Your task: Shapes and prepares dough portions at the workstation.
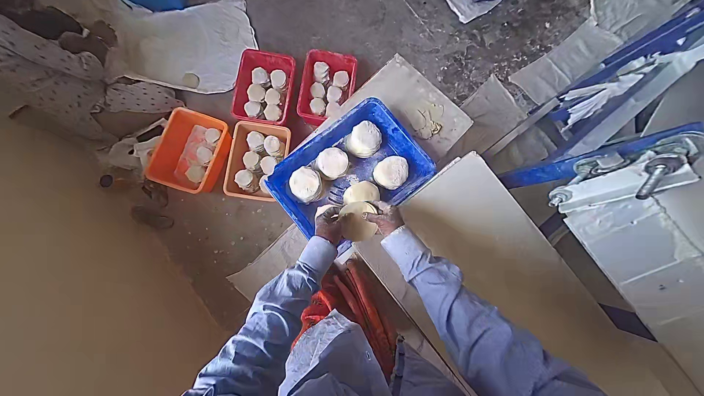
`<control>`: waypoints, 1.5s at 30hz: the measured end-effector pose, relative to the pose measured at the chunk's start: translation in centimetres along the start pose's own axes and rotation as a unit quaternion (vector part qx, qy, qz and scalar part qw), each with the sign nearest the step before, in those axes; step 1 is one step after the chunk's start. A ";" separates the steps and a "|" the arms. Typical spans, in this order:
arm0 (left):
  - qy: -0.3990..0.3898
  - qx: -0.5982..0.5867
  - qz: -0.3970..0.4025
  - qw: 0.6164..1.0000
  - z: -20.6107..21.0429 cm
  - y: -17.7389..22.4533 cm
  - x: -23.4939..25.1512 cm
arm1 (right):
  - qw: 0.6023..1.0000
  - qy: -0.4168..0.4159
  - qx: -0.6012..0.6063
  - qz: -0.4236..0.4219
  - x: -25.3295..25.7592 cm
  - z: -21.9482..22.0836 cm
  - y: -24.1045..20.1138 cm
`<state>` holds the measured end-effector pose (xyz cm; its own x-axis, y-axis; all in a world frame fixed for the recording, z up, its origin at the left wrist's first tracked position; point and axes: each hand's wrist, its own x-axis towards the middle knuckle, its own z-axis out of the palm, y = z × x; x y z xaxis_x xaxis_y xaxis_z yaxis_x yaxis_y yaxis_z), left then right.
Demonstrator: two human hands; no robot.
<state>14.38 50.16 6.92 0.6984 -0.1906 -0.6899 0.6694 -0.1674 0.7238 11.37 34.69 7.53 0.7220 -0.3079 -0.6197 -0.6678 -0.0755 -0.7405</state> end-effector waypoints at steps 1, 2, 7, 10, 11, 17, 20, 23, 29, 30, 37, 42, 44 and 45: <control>-0.006 0.014 -0.010 1.000 0.4 0.3 2.6 | 1.000 0.023 -0.010 0.006 2.5 0.1 -0.1; -0.018 0.029 -0.022 0.999 0.9 0.6 5.0 | 0.998 0.048 -0.025 0.016 4.7 0.2 -0.1; -0.050 0.129 -0.033 0.990 4.1 -0.4 13.2 | 0.979 0.123 -0.125 0.106 11.2 -0.6 0.2; -0.030 0.231 -0.013 0.972 4.8 -0.8 15.2 | 0.972 0.115 -0.170 0.112 12.1 -0.7 0.0; -0.016 0.282 -0.009 0.959 4.6 -0.4 14.8 | 0.969 0.116 -0.193 0.098 12.0 -0.3 0.2; -0.008 0.310 0.051 0.949 2.1 -1.5 9.8 | 0.973 0.095 -0.175 -0.115 -0.7 -0.4 0.3; -0.008 0.281 0.095 0.955 1.9 -2.1 4.0 | 0.977 0.025 -0.093 -0.189 -11.9 -1.2 4.4; -0.023 0.342 0.194 0.919 2.4 -4.7 -2.3 | 0.983 0.038 -0.111 -0.142 -21.4 -4.0 12.6; -0.091 0.419 0.239 0.871 8.8 -11.3 -14.7 | 0.933 0.278 -0.160 0.165 -31.4 -20.1 27.7; -0.112 0.426 0.216 0.871 10.4 -12.5 -16.5 | 0.923 0.306 -0.160 0.170 -31.6 -22.5 29.8; -0.220 0.455 0.075 0.860 17.6 -21.0 -23.4 | 0.907 0.204 -0.257 0.262 -27.0 -27.4 31.7; -0.175 0.473 0.004 0.864 17.8 -22.7 -23.7 | 0.940 0.120 -0.203 0.248 -26.6 -28.9 32.2; -0.154 0.459 -0.013 0.875 17.3 -23.2 -23.0 | 0.951 0.120 -0.186 0.218 -26.6 -29.1 32.9; -0.145 0.452 -0.017 0.880 16.9 -23.6 -22.6 | 0.954 0.133 -0.177 0.201 -26.9 -29.0 33.0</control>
<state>-21.50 42.07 5.60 0.5000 -0.3879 -0.7743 0.1218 -0.8537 0.5064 -35.35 12.95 7.36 0.3543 -0.6052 -0.7128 -0.9345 -0.2023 -0.2928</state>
